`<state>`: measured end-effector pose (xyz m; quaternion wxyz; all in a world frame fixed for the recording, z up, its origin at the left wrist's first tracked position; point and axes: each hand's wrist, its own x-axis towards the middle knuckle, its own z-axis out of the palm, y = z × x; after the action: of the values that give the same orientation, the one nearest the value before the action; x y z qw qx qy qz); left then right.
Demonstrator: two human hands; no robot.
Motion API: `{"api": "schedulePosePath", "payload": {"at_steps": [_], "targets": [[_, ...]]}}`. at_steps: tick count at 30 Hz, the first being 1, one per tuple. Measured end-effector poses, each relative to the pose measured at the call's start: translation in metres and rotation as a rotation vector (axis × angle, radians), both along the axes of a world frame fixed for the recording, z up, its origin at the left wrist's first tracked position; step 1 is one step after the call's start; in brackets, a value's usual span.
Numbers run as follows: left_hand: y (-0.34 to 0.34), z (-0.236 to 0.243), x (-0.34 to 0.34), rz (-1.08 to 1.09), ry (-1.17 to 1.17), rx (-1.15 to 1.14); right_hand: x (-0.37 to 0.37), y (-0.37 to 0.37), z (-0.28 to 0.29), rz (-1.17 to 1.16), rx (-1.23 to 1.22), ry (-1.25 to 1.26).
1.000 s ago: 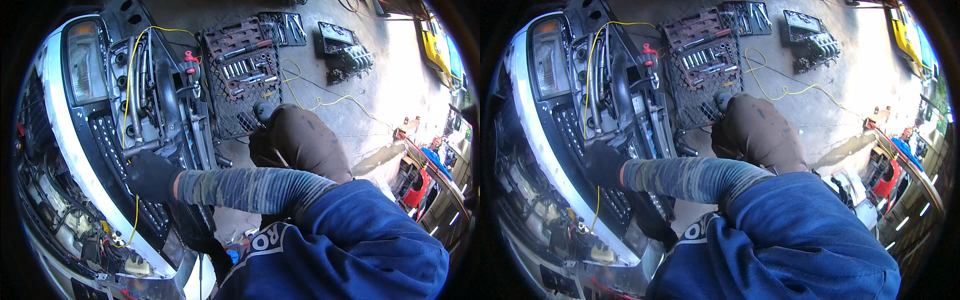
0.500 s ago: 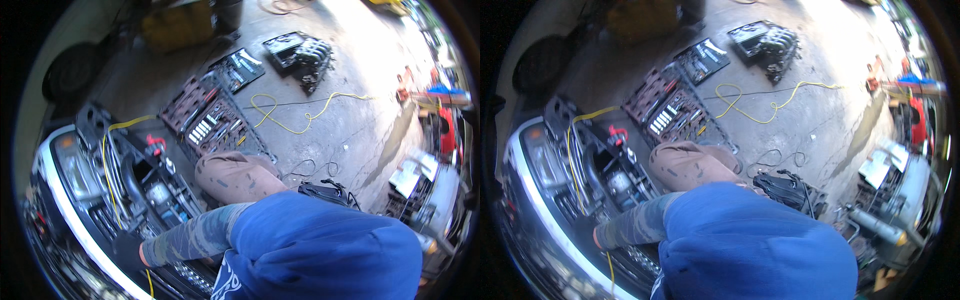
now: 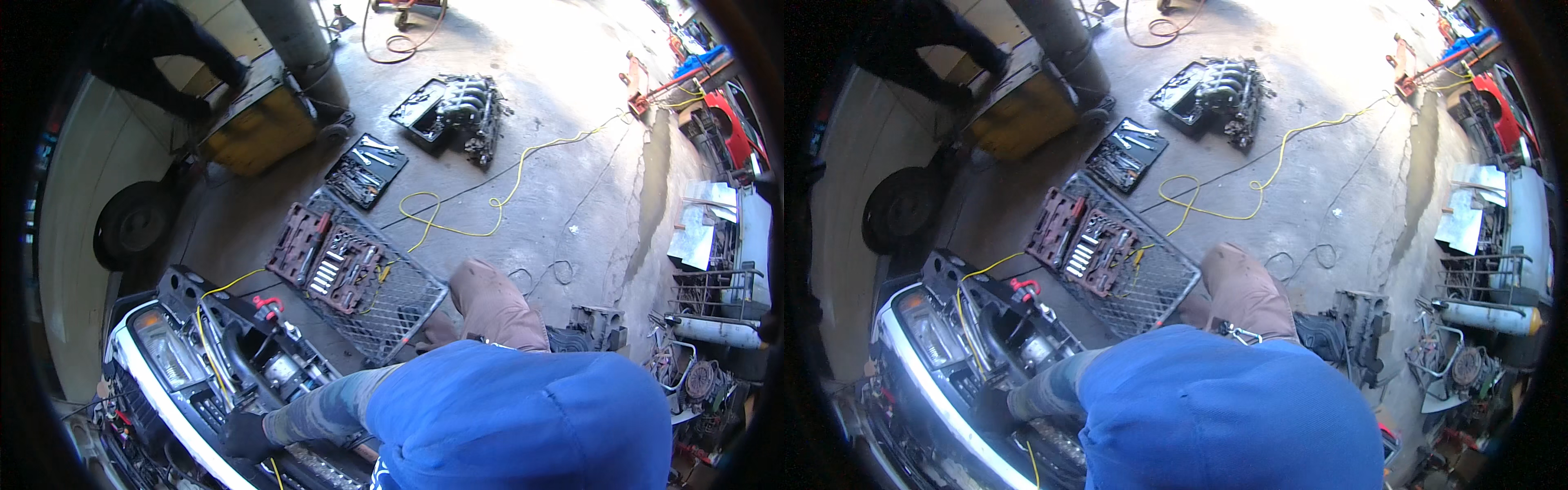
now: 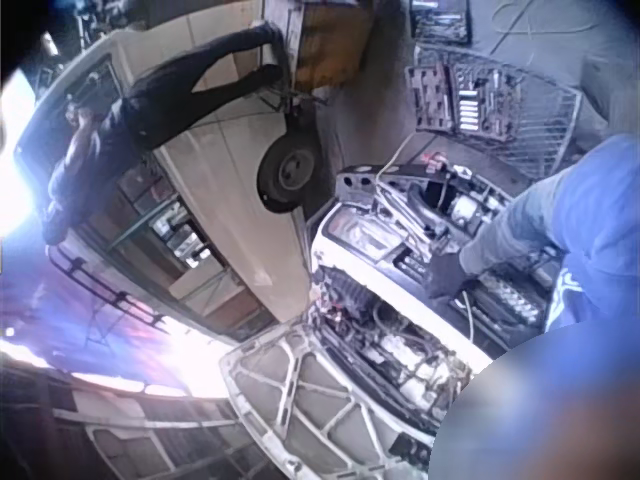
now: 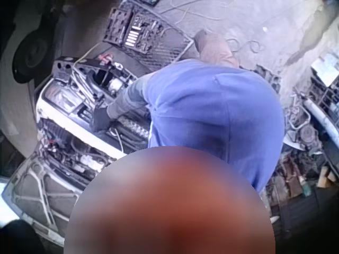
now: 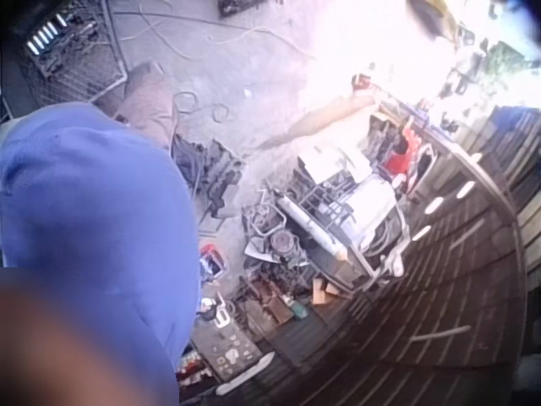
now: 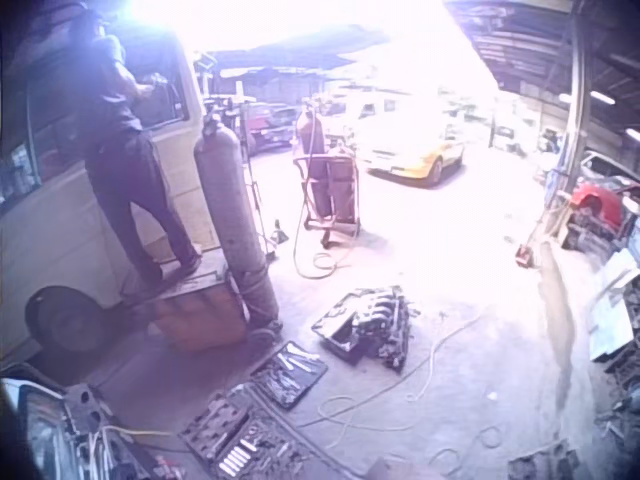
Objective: The person removes and inspects an exhaust manifold, then uses a yellow infrared thermometer to measure temperatures inside the engine block. They handle bolts and the manifold on the floor, then return to the engine bay to continue temperature checks.
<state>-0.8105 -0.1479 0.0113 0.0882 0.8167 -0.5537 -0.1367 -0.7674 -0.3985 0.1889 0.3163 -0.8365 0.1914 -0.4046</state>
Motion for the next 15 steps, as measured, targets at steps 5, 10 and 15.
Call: {"api": "schedulePosePath", "payload": {"at_steps": [5,10,15], "targets": [[0.010,-0.043,-0.057,-0.106,0.065,0.052,-0.169,0.048,-0.079,-0.114,-0.043,-0.377],[0.029,-0.077,-0.126,-0.210,0.101,0.150,-0.447,0.152,-0.280,-0.320,0.583,0.298],[0.035,-0.081,-0.175,-0.267,0.167,0.261,-0.799,0.383,-0.363,-1.049,1.396,0.930]]}}
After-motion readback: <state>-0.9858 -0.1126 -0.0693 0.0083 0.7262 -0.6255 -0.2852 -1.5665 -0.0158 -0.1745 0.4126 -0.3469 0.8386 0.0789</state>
